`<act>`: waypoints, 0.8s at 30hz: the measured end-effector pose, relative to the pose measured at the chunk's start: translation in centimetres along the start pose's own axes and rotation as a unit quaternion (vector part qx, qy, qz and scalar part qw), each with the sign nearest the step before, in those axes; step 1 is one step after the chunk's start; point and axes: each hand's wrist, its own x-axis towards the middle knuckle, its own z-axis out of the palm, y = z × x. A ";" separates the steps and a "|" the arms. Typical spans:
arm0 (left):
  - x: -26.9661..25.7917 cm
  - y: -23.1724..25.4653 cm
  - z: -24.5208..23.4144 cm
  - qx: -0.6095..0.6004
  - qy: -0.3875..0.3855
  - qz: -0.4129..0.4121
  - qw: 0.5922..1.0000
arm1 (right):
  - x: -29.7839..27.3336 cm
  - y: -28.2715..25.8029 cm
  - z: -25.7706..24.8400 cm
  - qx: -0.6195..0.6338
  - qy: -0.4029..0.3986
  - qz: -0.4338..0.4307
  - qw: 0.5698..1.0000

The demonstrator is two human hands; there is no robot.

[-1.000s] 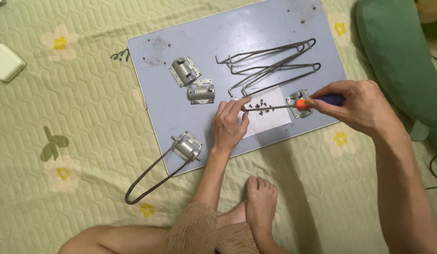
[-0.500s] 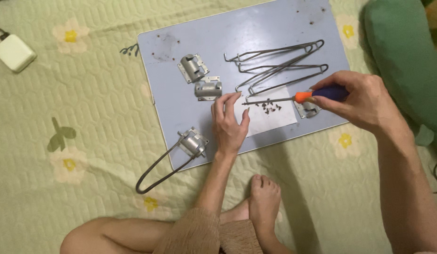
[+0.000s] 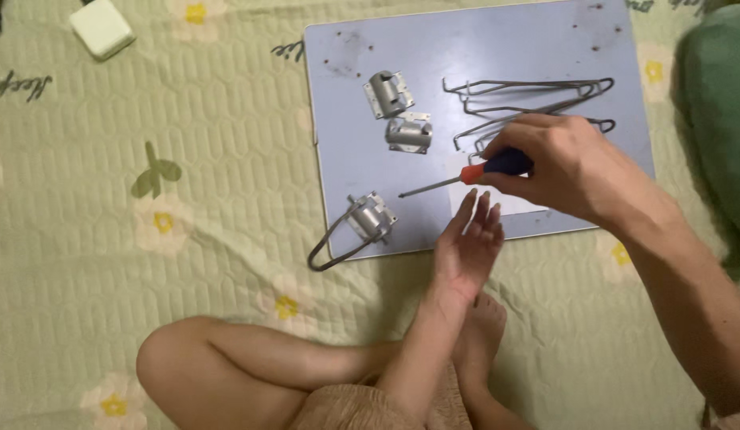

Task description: The person assembles metal furniture components on a light blue board. They use a screwdriver to attach screws to metal brackets and connect them to wire frame pieces, working on multiple units one at a time.

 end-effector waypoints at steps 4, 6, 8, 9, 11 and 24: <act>-2.0 -0.1 1.3 -0.121 -0.019 0.016 0.992 | 1.0 -2.6 0.6 -0.030 -0.047 -0.034 0.998; -2.5 0.2 1.6 -0.142 -0.043 0.031 0.989 | 1.4 -3.7 0.9 -0.043 -0.061 -0.045 0.996; -2.3 0.6 1.8 -0.118 -0.024 0.047 0.992 | 1.7 -4.6 1.4 -0.052 -0.079 -0.024 0.995; -2.1 0.9 1.8 -0.105 -0.016 0.054 0.993 | 1.9 -4.9 1.5 -0.059 -0.085 -0.021 0.994; -1.9 1.8 1.5 -0.168 -0.091 0.002 0.982 | 2.1 -5.5 1.9 -0.073 -0.100 -0.015 0.992; -1.0 2.6 0.4 -0.202 0.018 0.039 0.978 | 2.7 -6.4 3.3 -0.112 -0.111 -0.056 0.986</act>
